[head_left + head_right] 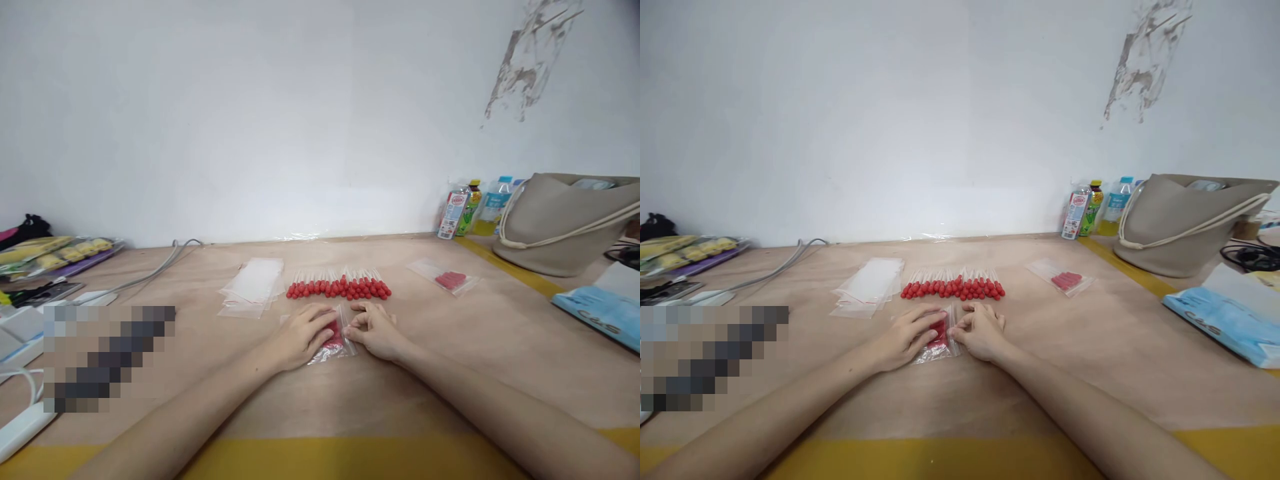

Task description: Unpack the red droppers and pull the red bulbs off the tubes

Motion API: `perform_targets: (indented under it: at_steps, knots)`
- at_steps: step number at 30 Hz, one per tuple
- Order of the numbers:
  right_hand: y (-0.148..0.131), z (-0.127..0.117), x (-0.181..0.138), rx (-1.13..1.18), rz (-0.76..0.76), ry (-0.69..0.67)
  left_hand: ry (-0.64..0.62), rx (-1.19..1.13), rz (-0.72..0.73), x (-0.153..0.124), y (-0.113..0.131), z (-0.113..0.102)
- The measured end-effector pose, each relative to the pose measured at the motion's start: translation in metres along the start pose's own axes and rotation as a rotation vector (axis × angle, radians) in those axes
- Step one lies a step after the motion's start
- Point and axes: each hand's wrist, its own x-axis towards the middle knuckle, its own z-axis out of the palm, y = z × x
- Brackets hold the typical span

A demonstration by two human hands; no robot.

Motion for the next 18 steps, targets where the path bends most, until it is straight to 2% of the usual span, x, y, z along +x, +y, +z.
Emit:
perform_targets:
  at_steps: [5, 8, 13, 18]
  knots:
    - [0.0, 0.001, 0.0, -0.008, -0.041, 0.024, 0.047, 0.124, 0.23, 0.022, -0.005, 0.006]
    - [-0.002, 0.001, -0.001, 0.007, -0.009, 0.023, 0.05, 0.158, 0.335, 0.031, -0.007, 0.009]
    - [-0.005, 0.001, -0.001, 0.002, 0.044, 0.028, 0.095, 0.173, 0.405, 0.034, -0.012, 0.014]
    - [-0.004, 0.002, 0.0, -0.007, 0.043, 0.027, 0.047, 0.168, 0.419, 0.033, -0.013, 0.013]
